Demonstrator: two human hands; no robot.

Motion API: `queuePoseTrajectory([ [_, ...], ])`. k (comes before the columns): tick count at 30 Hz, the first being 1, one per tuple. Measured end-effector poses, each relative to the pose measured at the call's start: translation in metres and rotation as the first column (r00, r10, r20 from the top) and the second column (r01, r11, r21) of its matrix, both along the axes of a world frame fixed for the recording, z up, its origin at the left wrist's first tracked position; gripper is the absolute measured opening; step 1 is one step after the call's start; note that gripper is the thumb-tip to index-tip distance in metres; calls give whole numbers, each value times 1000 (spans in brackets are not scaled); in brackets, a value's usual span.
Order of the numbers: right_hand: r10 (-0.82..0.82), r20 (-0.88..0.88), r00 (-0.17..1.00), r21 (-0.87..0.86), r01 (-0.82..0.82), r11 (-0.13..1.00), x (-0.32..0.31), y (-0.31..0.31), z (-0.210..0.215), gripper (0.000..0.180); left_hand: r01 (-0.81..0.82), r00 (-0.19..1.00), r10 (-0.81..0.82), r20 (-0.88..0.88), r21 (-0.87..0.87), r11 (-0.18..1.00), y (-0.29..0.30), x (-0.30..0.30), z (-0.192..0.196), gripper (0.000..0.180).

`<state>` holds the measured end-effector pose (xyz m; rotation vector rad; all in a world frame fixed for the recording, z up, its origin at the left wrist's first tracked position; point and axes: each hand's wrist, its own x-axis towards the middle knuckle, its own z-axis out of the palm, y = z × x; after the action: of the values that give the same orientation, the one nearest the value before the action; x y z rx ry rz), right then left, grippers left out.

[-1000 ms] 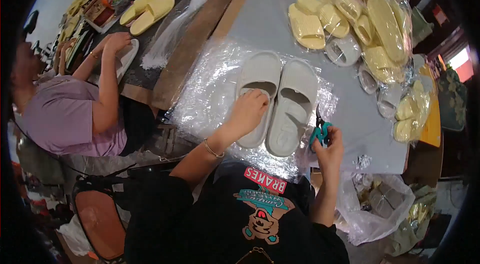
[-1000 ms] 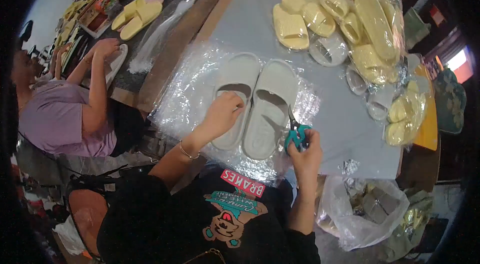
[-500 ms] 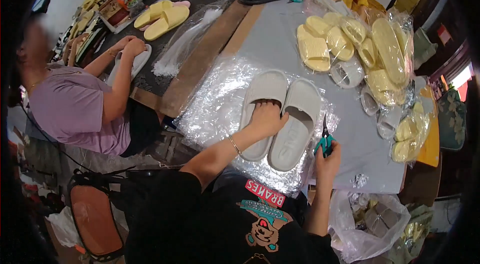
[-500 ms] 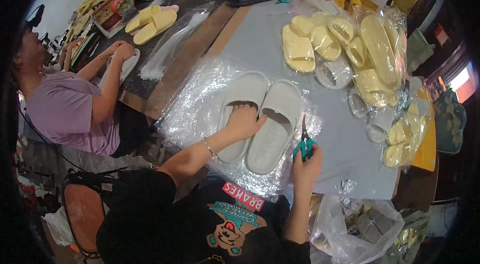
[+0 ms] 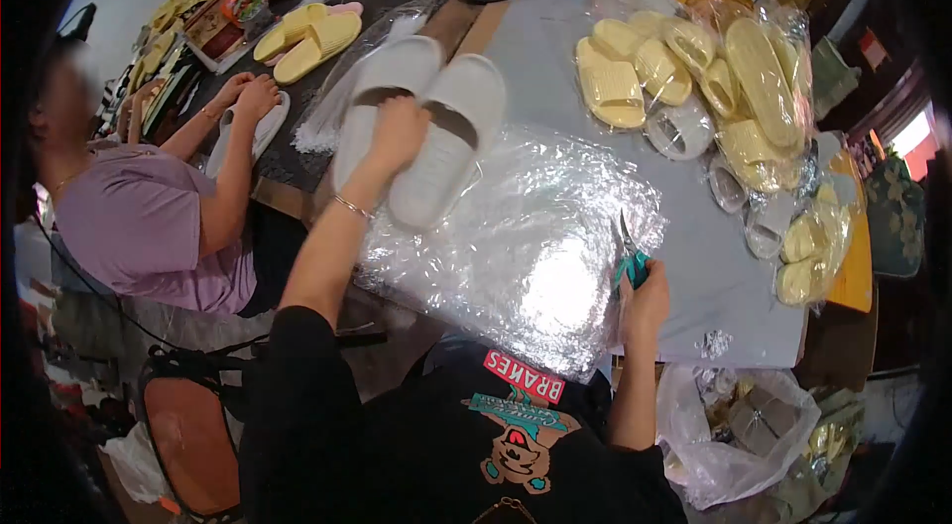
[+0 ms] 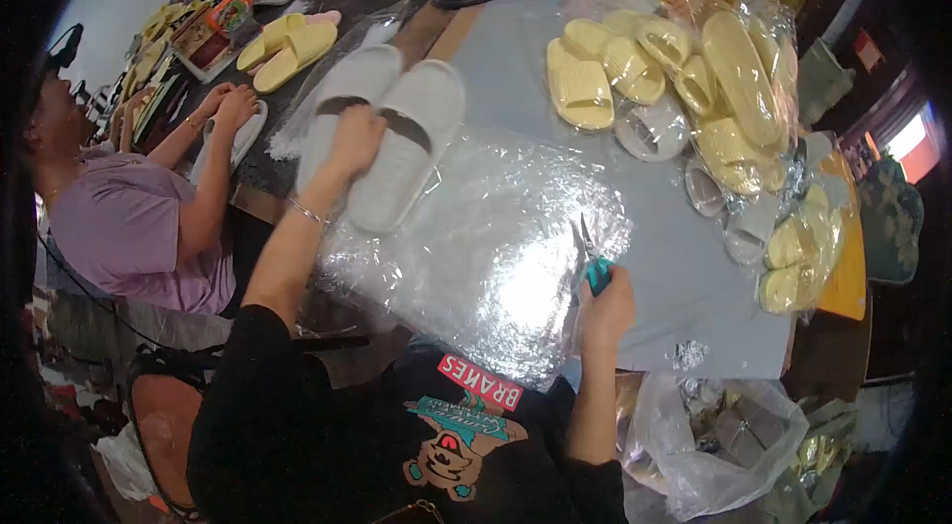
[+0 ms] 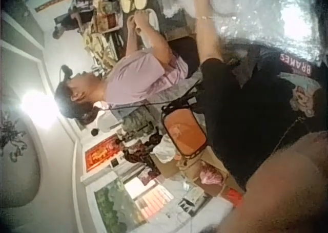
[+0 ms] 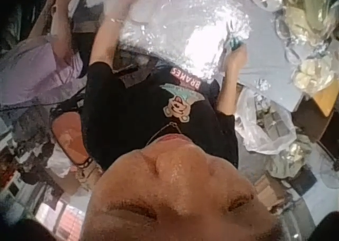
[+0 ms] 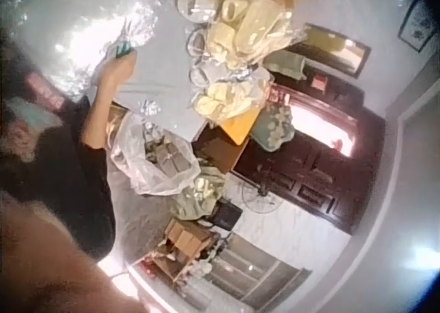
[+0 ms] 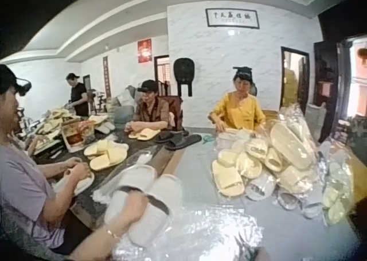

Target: Packing pairs of slippers into plastic bags at a workstation.

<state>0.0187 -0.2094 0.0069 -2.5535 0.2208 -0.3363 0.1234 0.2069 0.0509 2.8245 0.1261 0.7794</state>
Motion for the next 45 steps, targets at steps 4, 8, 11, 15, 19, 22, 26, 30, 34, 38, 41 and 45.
queuePoseTrajectory([
  [4,23,16,1000,-39,-22,999,-2,3,-4,39,-160,977,134,-168,-155,975,124,11,-38,35],
  [8,27,32,999,-81,-25,996,-3,-4,-13,39,-350,934,325,-150,-202,915,123,2,-46,37],
  [11,15,-6,1000,-44,-15,999,-2,-8,-13,38,-340,923,348,165,-76,937,44,-15,-28,53],
  [15,33,-20,999,12,-33,999,0,-3,-3,37,411,906,-416,-85,-68,909,-71,-64,-26,61],
  [19,-63,129,990,-39,68,997,21,-34,-6,39,410,886,-384,-259,53,910,-95,-62,-63,63],
  [22,-93,131,987,-216,120,969,35,-59,-9,38,415,886,-383,-262,76,907,-91,-59,-69,63],
  [26,-72,16,997,-341,74,937,34,-71,-2,37,447,856,-394,-334,98,889,-84,-68,-56,63],
  [30,200,307,930,-185,-148,972,21,3,54,43,454,830,-379,-408,100,886,-89,-94,-30,62],
  [34,599,10,800,-230,-582,780,11,87,27,75,478,807,-339,-484,198,856,-86,-101,-31,61],
  [38,579,-42,814,-297,-564,771,7,99,-17,70,347,870,-267,-414,129,929,-67,-105,-57,62],
  [41,552,-39,833,-238,-545,804,13,92,-18,72,385,872,-305,-384,152,911,-44,-105,-63,65],
  [45,392,-40,919,-204,-392,897,21,51,-19,75,377,884,-314,-347,131,917,-35,-107,-64,65],
])
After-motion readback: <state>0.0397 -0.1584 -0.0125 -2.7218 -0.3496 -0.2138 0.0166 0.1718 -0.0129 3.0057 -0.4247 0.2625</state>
